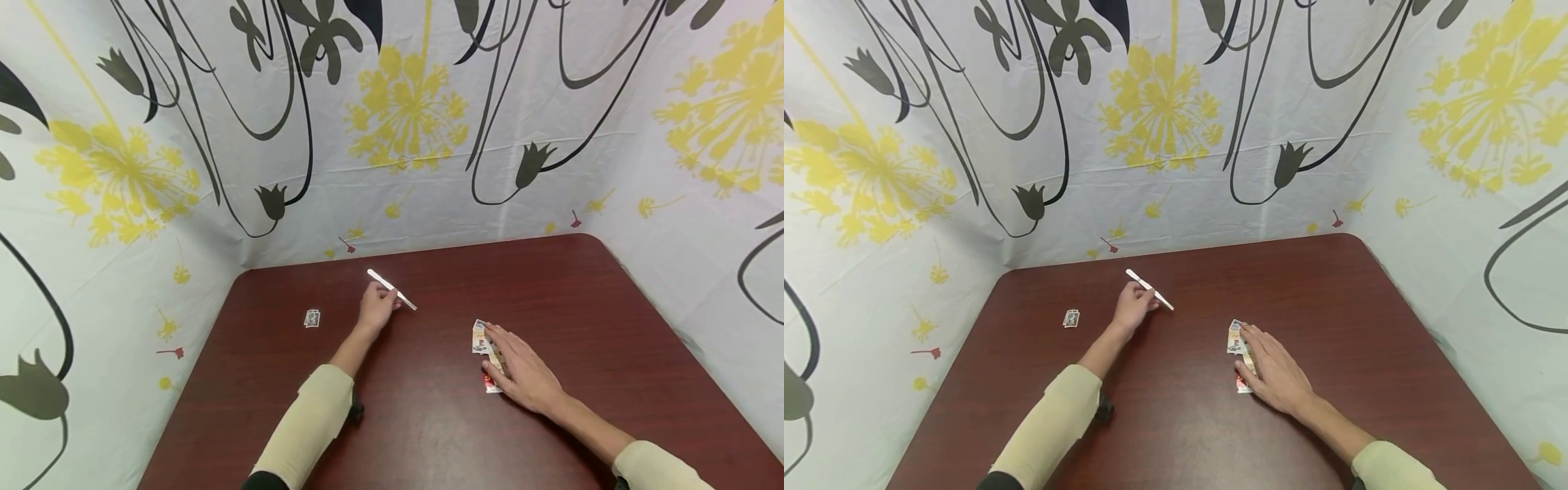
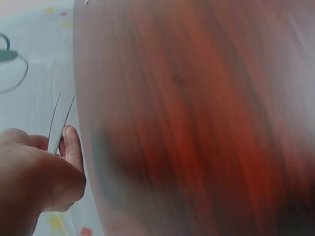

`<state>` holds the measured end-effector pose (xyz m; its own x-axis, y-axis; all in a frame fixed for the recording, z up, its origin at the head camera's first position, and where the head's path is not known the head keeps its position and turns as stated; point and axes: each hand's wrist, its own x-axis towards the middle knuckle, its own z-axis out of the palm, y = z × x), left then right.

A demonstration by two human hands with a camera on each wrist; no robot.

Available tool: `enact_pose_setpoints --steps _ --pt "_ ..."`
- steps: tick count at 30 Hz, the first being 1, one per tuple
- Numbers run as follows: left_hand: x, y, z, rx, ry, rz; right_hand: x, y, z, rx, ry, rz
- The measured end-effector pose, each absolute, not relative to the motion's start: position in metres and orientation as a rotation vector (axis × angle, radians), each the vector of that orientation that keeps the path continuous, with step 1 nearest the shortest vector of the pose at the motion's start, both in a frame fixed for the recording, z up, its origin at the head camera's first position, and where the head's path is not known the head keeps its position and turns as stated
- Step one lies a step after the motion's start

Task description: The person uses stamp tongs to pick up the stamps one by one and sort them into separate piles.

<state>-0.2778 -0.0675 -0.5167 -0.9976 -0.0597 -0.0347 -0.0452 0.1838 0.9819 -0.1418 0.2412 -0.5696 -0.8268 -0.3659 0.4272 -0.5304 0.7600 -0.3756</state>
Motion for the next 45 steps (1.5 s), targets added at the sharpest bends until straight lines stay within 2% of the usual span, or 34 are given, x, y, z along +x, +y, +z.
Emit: enact_pose_setpoints --steps 8,15,32,45 --pt "-0.268 -0.017 -0.52 0.064 -2.422 -2.058 -0.142 0.241 -0.569 0.704 -2.614 0.706" --pt "-0.259 0.009 -0.523 0.04 -2.467 -2.05 -0.142 0.241 -0.569 0.702 -2.613 0.695" --pt "-0.253 0.034 -0.531 -0.009 -2.518 -2.037 -0.141 0.239 -0.568 0.697 -2.618 0.681" --pt "-0.252 0.034 -0.531 -0.066 -2.581 -2.01 -0.142 0.241 -0.57 0.716 -2.614 0.674"
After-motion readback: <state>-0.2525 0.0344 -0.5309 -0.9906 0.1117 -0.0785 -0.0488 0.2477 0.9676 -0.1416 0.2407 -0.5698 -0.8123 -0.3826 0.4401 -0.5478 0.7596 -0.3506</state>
